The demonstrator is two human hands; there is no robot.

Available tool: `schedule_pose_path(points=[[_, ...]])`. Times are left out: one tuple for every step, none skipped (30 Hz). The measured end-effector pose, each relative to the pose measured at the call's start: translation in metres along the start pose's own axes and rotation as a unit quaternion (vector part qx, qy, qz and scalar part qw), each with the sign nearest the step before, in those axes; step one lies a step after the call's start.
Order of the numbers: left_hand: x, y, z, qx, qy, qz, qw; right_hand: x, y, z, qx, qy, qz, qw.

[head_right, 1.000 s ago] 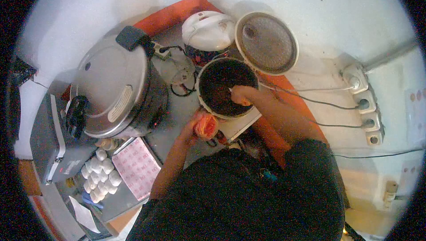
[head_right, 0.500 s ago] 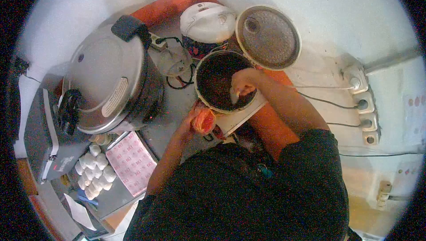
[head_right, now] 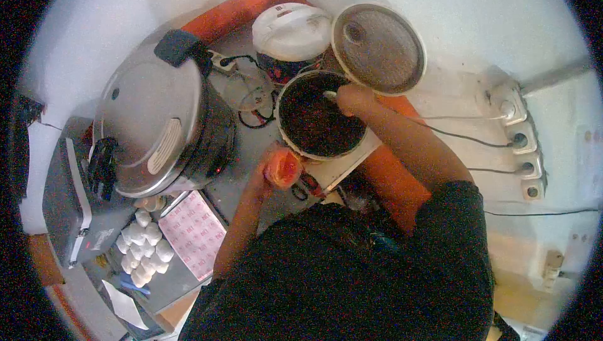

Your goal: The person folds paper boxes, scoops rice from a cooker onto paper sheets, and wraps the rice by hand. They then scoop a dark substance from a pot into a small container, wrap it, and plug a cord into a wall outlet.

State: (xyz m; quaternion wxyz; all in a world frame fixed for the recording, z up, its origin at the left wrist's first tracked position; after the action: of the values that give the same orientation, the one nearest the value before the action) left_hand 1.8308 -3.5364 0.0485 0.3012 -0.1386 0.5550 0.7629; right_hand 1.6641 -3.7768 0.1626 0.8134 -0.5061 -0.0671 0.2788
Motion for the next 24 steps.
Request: schedule_pose_path(points=[[-0.003,0.003,0.001,0.000,0.002,0.008,1.000,0.005,0.003,0.002,-0.007,0.004,-0.018,1.000],[-0.008,0.007,0.002,0.000,0.006,0.017,1.000,0.011,0.004,0.001,-0.016,0.007,-0.035,0.999],[-0.011,0.008,0.003,-0.005,0.019,0.000,1.000,0.015,0.004,-0.002,-0.025,0.009,-0.051,0.998],[-0.015,0.009,0.002,-0.011,0.034,-0.017,0.999,0.016,0.007,-0.006,0.016,0.012,-0.078,0.997],[-0.018,0.009,0.002,-0.019,0.049,-0.032,0.998,0.015,0.010,-0.009,0.059,0.014,-0.104,0.993],[-0.018,0.008,0.000,-0.005,0.104,-0.103,0.989,0.014,0.018,-0.010,0.104,0.017,-0.129,0.986],[-0.016,0.006,-0.004,0.009,0.156,-0.176,0.972,0.011,0.042,-0.024,0.103,-0.060,-0.108,0.987],[-0.016,0.007,-0.006,0.014,0.178,-0.198,0.964,0.003,0.080,-0.048,0.098,-0.135,-0.087,0.982],[-0.016,0.009,-0.009,0.018,0.201,-0.220,0.954,0.010,0.080,-0.042,0.127,-0.104,-0.112,0.980],[-0.013,0.009,-0.009,0.010,0.191,-0.192,0.963,0.017,0.080,-0.035,0.154,-0.071,-0.135,0.976],[-0.014,0.010,-0.009,0.012,0.176,-0.161,0.971,0.019,0.095,-0.043,0.118,-0.156,-0.124,0.973],[-0.015,0.012,-0.008,0.013,0.161,-0.131,0.978,0.016,0.128,-0.060,0.080,-0.240,-0.112,0.961],[-0.021,0.019,-0.005,0.024,0.139,-0.098,0.985,0.018,0.134,-0.063,0.099,-0.242,-0.133,0.956],[-0.021,0.020,-0.004,0.030,0.123,-0.080,0.989,0.019,0.141,-0.064,0.118,-0.243,-0.153,0.951],[-0.022,0.021,-0.004,0.036,0.107,-0.062,0.992,0.028,0.131,-0.055,0.137,-0.243,-0.174,0.944],[-0.019,0.019,-0.007,0.037,0.097,-0.060,0.993,0.028,0.118,-0.044,0.168,-0.214,-0.217,0.937],[-0.017,0.016,-0.007,0.037,0.081,-0.052,0.995,0.031,0.102,-0.032,0.198,-0.184,-0.259,0.927],[-0.015,0.014,-0.008,0.037,0.064,-0.043,0.996,0.034,0.101,-0.033,0.164,-0.235,-0.215,0.934],[-0.013,0.011,-0.006,0.036,0.041,-0.029,0.998,0.035,0.101,-0.036,0.127,-0.283,-0.169,0.936],[-0.013,0.008,-0.007,0.035,0.020,-0.016,0.999,0.035,0.106,-0.044,0.089,-0.318,-0.163,0.930],[-0.014,0.006,-0.009,0.052,0.028,-0.040,0.997,0.034,0.111,-0.052,0.048,-0.350,-0.155,0.923],[-0.014,0.003,-0.013,0.068,0.037,-0.064,0.995,0.030,0.126,-0.068,0.010,-0.370,-0.188,0.910],[-0.014,0.002,-0.014,0.084,0.045,-0.088,0.992,0.029,0.122,-0.068,0.017,-0.341,-0.255,0.905],[-0.012,0.001,-0.013,0.070,0.044,-0.070,0.994,0.029,0.119,-0.068,0.019,-0.313,-0.322,0.893]])
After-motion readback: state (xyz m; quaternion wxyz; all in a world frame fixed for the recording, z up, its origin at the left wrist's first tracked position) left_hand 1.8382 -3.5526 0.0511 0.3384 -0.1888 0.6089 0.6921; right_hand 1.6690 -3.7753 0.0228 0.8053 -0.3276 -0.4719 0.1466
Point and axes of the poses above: each hand's wrist, its own z-axis away from the middle knuckle, its own y-axis out of the palm, x = y × z, the point moved 4 cm from there along -z, towards the middle knuckle, and after that the axes turned 1 degree about x, right-handed, at the moved point
